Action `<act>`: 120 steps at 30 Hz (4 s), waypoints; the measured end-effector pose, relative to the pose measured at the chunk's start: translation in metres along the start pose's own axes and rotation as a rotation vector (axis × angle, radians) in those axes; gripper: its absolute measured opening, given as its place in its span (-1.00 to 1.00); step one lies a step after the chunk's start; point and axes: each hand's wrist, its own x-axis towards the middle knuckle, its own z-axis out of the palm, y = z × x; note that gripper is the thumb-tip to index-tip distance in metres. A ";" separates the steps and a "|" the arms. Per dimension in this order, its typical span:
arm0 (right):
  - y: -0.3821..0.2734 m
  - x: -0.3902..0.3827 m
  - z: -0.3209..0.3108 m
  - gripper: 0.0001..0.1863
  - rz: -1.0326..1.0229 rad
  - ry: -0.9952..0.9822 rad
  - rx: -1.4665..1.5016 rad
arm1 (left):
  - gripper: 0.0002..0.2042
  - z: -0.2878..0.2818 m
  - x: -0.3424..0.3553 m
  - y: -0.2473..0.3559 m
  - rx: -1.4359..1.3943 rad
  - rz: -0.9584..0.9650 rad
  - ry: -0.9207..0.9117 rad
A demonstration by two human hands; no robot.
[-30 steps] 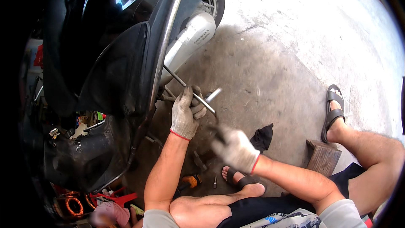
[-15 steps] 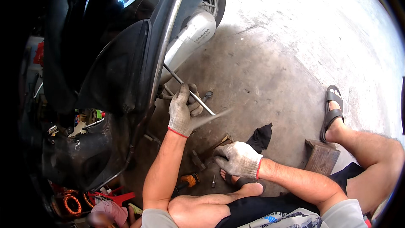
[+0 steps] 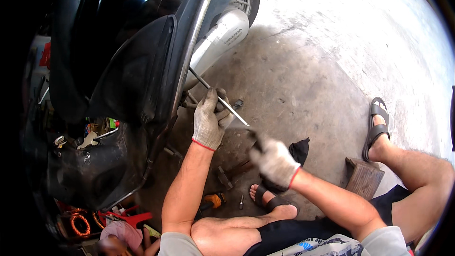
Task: The person unscrews bolts from a scooter exhaust using a cordless impact wrench and a socket wrench, removes the bolts and exhaust cover by hand, and picks up a hammer.
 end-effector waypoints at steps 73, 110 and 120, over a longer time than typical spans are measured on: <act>0.005 0.036 -0.007 -0.33 -0.251 0.240 0.135 | -0.74 -0.024 0.049 -0.009 0.091 0.262 -0.056; 0.106 0.064 -0.113 -0.61 0.594 -0.308 0.619 | -0.55 -0.238 0.076 -0.212 0.387 0.165 0.997; 0.141 0.053 -0.103 -0.63 0.505 -0.060 1.444 | -0.56 -0.280 0.065 -0.242 0.945 0.034 1.170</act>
